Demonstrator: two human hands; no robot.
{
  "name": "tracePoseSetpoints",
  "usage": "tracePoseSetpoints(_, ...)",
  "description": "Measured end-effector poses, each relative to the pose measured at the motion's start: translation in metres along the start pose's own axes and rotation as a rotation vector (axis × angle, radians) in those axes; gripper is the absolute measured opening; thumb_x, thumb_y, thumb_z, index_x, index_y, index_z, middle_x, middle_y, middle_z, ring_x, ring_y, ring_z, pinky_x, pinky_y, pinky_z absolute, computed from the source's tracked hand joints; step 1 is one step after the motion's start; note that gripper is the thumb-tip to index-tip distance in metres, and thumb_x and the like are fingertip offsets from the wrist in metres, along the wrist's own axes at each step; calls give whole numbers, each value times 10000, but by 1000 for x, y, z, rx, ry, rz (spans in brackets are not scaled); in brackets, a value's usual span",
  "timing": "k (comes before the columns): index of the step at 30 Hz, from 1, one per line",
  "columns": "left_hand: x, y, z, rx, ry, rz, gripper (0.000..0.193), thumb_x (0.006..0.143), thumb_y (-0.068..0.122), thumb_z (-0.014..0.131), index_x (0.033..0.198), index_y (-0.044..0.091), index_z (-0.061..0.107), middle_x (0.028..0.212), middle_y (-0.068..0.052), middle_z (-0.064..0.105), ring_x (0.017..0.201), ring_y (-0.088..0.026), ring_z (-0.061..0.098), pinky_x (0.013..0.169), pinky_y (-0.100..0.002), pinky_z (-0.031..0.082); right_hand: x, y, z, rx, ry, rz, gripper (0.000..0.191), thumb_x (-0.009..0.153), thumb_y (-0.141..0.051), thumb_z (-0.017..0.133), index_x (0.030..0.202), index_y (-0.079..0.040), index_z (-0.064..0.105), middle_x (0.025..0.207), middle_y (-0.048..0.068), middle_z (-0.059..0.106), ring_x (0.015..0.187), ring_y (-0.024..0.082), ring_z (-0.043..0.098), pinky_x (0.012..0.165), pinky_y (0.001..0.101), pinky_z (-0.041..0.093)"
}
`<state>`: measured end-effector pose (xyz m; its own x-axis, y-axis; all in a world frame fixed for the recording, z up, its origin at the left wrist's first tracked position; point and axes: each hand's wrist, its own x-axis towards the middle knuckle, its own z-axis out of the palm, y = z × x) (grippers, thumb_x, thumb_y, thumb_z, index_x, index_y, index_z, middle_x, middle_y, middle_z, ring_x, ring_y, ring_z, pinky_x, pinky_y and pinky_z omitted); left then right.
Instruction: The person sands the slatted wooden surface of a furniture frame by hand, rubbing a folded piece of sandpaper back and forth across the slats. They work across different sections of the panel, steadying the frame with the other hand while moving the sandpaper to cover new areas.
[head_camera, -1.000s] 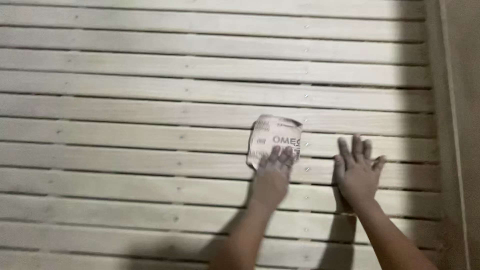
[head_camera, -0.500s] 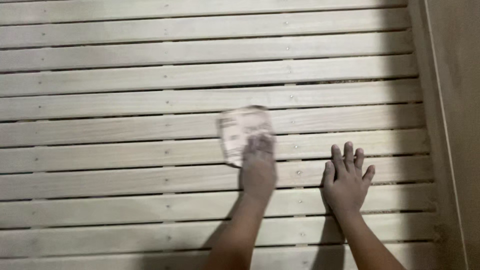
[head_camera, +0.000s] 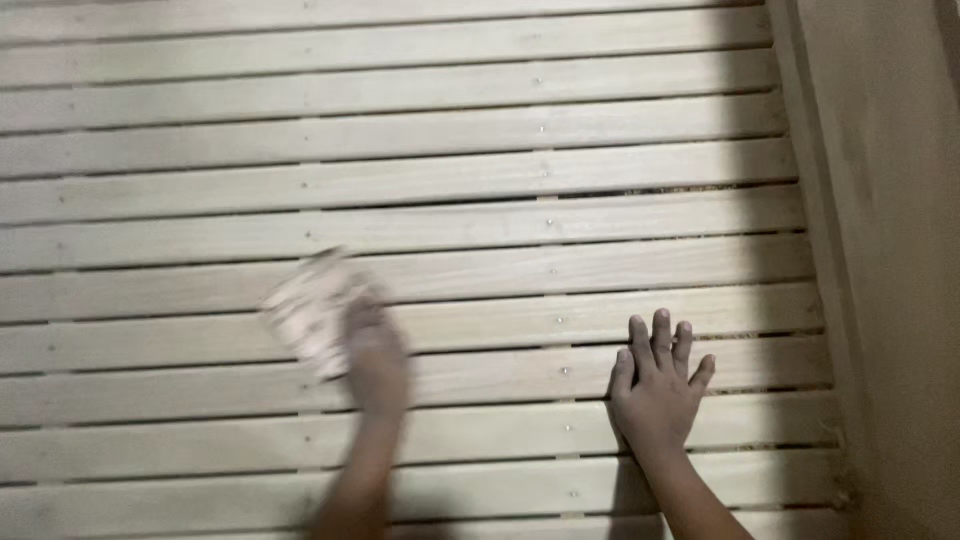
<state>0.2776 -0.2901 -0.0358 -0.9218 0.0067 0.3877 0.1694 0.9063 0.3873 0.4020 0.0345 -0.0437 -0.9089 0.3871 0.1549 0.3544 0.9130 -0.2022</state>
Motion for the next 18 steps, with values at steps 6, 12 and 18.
tracePoseSetpoints(6,-26,221,73,-222,-358,261,503,751,199,579,1213,3,613,1370,-205,619,1340,-356,523,1155,-486,286,1,2,-2,3,-75,18,536,1016,-374,432,1529,-237,507,1692,56,314,1581,315,201,1217,661,52)
tracePoseSetpoints(12,-18,83,29,-175,-253,363,453,945,58,499,1387,71,599,1367,-134,644,1293,-308,597,1143,-453,449,1,3,-4,66,-72,-6,533,1027,-380,436,1536,-234,496,1696,46,307,1581,310,202,1225,647,45)
tracePoseSetpoints(18,5,5,-24,265,-222,-194,365,1137,195,434,1454,52,545,1493,-193,586,1361,-390,553,1208,-471,413,2,-1,-3,105,-75,23,535,1006,-376,445,1522,-244,486,1677,40,312,1551,307,211,1205,636,43)
